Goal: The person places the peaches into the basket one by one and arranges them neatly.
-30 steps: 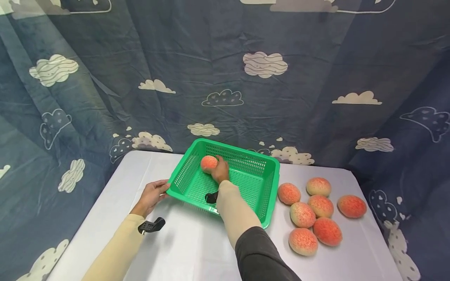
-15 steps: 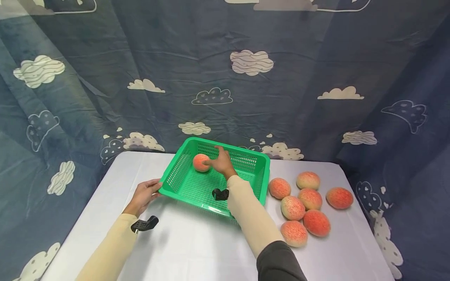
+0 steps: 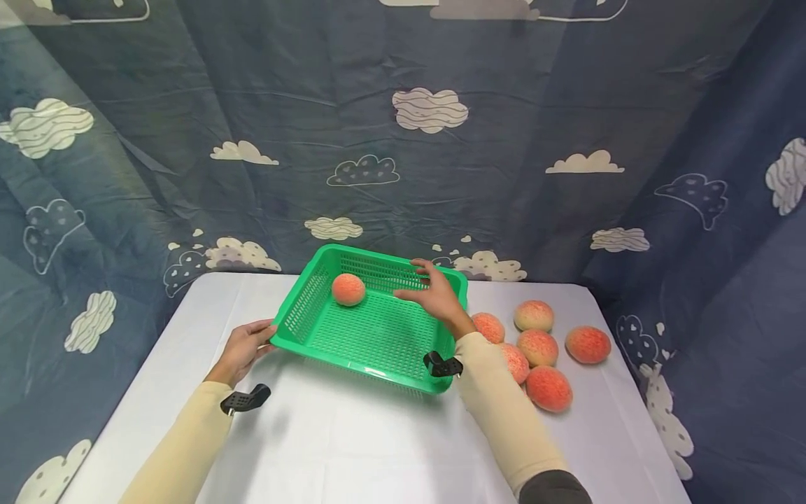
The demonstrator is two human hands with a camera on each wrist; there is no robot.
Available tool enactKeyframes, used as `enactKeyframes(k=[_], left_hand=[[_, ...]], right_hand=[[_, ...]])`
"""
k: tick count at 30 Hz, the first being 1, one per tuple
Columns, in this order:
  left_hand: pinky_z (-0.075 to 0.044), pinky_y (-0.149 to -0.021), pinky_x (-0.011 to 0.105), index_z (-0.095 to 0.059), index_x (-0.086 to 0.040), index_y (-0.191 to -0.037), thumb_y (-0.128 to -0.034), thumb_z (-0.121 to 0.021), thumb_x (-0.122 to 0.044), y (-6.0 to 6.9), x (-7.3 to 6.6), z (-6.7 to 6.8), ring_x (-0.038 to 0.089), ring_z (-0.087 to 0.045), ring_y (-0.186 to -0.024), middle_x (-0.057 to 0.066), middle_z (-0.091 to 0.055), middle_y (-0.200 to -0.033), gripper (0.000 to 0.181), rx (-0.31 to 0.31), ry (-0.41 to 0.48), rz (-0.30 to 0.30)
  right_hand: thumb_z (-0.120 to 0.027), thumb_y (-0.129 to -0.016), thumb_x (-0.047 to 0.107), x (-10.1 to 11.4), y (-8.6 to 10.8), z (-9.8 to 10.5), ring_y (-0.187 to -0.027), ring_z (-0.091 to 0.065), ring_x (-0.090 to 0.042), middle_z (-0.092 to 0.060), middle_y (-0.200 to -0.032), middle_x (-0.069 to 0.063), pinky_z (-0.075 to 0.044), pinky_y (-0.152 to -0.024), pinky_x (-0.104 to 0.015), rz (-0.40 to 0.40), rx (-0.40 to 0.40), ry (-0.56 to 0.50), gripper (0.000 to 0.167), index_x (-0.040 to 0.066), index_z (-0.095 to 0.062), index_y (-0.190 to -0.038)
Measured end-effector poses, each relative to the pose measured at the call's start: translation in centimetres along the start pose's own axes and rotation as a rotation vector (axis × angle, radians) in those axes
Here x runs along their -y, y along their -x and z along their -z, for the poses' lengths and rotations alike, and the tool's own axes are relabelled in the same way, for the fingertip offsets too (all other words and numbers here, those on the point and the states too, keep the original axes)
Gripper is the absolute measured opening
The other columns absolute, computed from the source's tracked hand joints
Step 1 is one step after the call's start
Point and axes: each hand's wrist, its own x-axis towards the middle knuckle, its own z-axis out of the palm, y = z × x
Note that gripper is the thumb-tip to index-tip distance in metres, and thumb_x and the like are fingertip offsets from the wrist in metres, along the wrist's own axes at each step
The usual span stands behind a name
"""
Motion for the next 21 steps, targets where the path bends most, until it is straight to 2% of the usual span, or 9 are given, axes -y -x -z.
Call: enactKeyframes(k=[6, 12, 16, 21], left_hand=[[-0.054, -0.083, 0.027, -0.046, 0.009, -0.136, -0.0999, -0.054, -0.011, 0.1, -0.1, 0.0, 0.008, -0.058, -0.085, 0.016, -0.056, -0.117, 0.043, 0.010, -0.004, -0.005], [-0.054, -0.074, 0.021, -0.045, 0.010, -0.136, -0.0997, -0.054, -0.010, 0.1, -0.2, 0.1, 0.007, -0.058, -0.083, 0.016, -0.057, -0.115, 0.043, 0.013, -0.004, -0.002], [-0.054, -0.077, 0.022, -0.045, 0.010, -0.136, -0.1001, -0.053, -0.010, 0.1, -0.2, 0.1, 0.008, -0.058, -0.084, 0.016, -0.056, -0.116, 0.042, 0.015, -0.015, 0.001], [-0.054, -0.078, 0.022, -0.044, 0.010, -0.137, -0.1003, -0.053, -0.011, 0.0, -0.2, 0.1, 0.008, -0.058, -0.086, 0.018, -0.055, -0.119, 0.043, 0.018, -0.014, 0.001]], right_hand=[[-0.072, -0.089, 0.017, -1.4, 3.0, 2.8, -0.133, -0.036, -0.042, -0.033, -0.147, -0.022, -0.036, -0.107, -0.052, 0.122, -0.035, -0.044, 0.071, 0.008, -0.033, -0.148], [-0.073, -0.088, 0.014, -3.5, 5.9, 5.4, -0.130, -0.040, -0.037, -0.040, -0.142, -0.021, -0.036, -0.107, -0.051, 0.205, -0.130, -0.064, 0.064, 0.003, -0.040, -0.142], [-0.071, -0.089, 0.012, -4.9, 8.0, 7.0, -0.128, -0.043, -0.034, -0.044, -0.140, -0.020, -0.039, -0.106, -0.038, 0.232, -0.208, -0.026, 0.060, 0.000, -0.042, -0.140], [-0.071, -0.088, 0.008, -6.7, 10.5, 8.9, -0.119, -0.050, -0.018, -0.049, -0.134, -0.021, -0.041, -0.098, -0.017, 0.246, -0.316, 0.008, 0.055, -0.003, -0.046, -0.136]])
